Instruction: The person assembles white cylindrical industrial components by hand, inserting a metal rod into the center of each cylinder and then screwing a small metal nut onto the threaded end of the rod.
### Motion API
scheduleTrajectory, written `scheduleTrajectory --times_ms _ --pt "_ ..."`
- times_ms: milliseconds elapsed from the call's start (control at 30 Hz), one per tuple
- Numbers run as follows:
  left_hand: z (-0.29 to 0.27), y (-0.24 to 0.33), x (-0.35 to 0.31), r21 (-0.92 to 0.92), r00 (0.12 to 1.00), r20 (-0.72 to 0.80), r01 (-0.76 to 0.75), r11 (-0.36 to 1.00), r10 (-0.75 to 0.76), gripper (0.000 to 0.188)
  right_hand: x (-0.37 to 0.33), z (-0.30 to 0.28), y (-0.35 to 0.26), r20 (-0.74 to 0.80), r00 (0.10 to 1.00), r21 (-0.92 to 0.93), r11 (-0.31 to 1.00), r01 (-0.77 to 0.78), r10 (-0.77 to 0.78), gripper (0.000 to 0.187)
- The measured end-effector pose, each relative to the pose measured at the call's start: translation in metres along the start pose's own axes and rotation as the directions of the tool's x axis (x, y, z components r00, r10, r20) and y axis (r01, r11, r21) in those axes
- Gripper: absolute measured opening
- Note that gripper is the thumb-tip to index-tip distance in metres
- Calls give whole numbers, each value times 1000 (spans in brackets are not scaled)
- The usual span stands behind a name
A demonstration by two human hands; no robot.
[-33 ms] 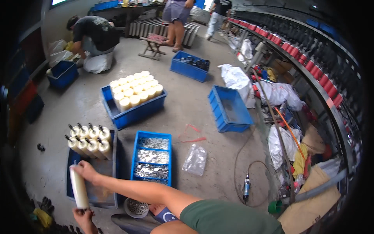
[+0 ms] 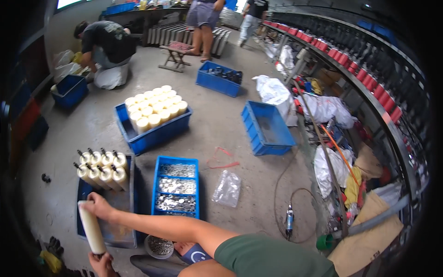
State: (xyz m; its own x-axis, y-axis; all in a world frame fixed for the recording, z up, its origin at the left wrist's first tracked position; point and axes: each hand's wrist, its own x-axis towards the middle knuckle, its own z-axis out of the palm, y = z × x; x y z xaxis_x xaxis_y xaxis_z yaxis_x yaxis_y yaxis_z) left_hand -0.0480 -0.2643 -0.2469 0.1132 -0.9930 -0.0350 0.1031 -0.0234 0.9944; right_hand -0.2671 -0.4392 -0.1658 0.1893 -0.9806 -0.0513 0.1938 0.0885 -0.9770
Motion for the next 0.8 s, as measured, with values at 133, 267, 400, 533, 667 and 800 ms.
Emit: scheduleTrajectory --times_ms 133,267,400,533,667,800 --pt "75 85 -68 -425 933 114 356 832 -341 63 -85 -35 -100 316 932 -88 972 216 -178 69" --pt "117 101 -70 -390 849 98 512 765 -518 65 -146 -47 -124 422 867 -243 889 389 -264 67" --pt "137 49 -87 -452 863 152 494 743 -482 49 -193 -58 -110 313 892 -390 813 433 -325 76" --pt "178 32 -101 -473 796 350 605 641 -493 36 -234 -87 -106 256 950 -483 827 287 -181 86" --pt "186 36 -109 -558 736 406 669 491 -541 34 -238 -99 -107 267 956 -341 915 215 -126 87" --pt "177 31 -105 -545 802 347 595 591 -487 40 -201 -185 -81 -55 996 -645 759 -85 66 49"
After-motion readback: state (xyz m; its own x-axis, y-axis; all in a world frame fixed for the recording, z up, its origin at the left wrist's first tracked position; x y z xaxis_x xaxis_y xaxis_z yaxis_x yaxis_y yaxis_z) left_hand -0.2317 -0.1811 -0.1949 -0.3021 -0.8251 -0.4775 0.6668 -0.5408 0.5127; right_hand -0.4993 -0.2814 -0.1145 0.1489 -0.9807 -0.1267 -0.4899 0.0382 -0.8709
